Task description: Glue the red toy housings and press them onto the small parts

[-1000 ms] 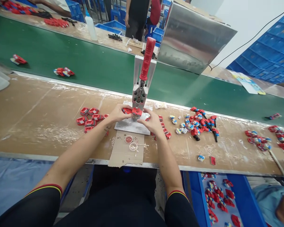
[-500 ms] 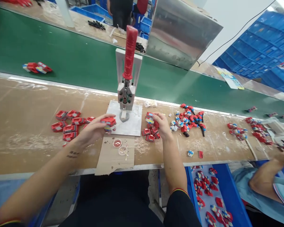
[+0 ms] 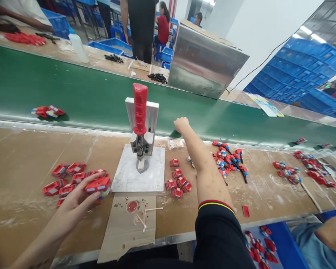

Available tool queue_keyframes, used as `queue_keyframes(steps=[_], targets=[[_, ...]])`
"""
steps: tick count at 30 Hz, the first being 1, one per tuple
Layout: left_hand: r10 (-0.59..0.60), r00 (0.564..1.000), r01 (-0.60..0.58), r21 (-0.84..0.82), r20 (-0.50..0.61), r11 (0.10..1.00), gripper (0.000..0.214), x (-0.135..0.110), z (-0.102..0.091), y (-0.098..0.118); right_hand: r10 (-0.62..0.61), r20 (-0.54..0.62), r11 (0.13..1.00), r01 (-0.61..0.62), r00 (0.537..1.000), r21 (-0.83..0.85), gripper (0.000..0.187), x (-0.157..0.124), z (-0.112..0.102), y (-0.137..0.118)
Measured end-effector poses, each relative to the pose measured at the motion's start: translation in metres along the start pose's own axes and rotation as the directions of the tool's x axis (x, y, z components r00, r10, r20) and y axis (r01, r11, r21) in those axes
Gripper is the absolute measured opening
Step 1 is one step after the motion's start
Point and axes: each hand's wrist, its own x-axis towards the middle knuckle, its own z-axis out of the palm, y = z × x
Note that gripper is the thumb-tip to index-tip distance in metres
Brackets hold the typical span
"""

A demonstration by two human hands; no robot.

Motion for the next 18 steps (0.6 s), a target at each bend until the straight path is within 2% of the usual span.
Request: queue_keyframes(steps=[3,6,8,10,12,14,15,18], targets=[[0.052,0.998,-0.052,-0.003,-0.034,0.999,0.069,-0.002,-0.001,-0.001,0.003,-0.018,0.997,-0.001,1.0,0.079,0.038,0.011,0.001,-0.012],[0.097,0.995,-0.097,-0.025,0.017,0.995,0.061,0.009,0.009,0.007,0.029,-0.146,0.977,0.003,0.989,0.211,0.048,0.001,0.0,-0.002],[0.155,0.986,-0.152,-0.037,0.066,0.988,0.054,0.024,0.021,0.014,0.088,-0.274,0.955,-0.003,0.958,0.297,0.056,-0.018,-0.001,0.016],[0.234,0.967,-0.231,-0.042,0.101,0.972,0.05,0.043,0.035,0.018,0.177,-0.431,0.899,0.032,0.885,0.436,0.061,-0.048,-0.002,0.033],[0.315,0.939,-0.314,-0.033,0.134,0.949,0.048,0.062,0.048,0.019,0.252,-0.595,0.749,0.236,0.763,0.619,0.063,-0.087,-0.006,0.038],[0.378,0.911,-0.378,-0.031,0.164,0.925,0.047,0.078,0.059,0.016,0.296,-0.706,0.516,0.514,0.643,0.685,0.065,-0.133,-0.017,0.025],[0.401,0.899,-0.401,-0.034,0.177,0.915,0.048,0.084,0.064,0.015,0.287,-0.734,0.436,0.599,0.615,0.672,0.068,-0.156,-0.026,0.012],[0.443,0.872,-0.447,-0.029,0.206,0.894,0.047,0.097,0.078,0.011,0.252,-0.756,0.282,0.701,0.604,0.655,0.072,-0.21,-0.066,-0.04]])
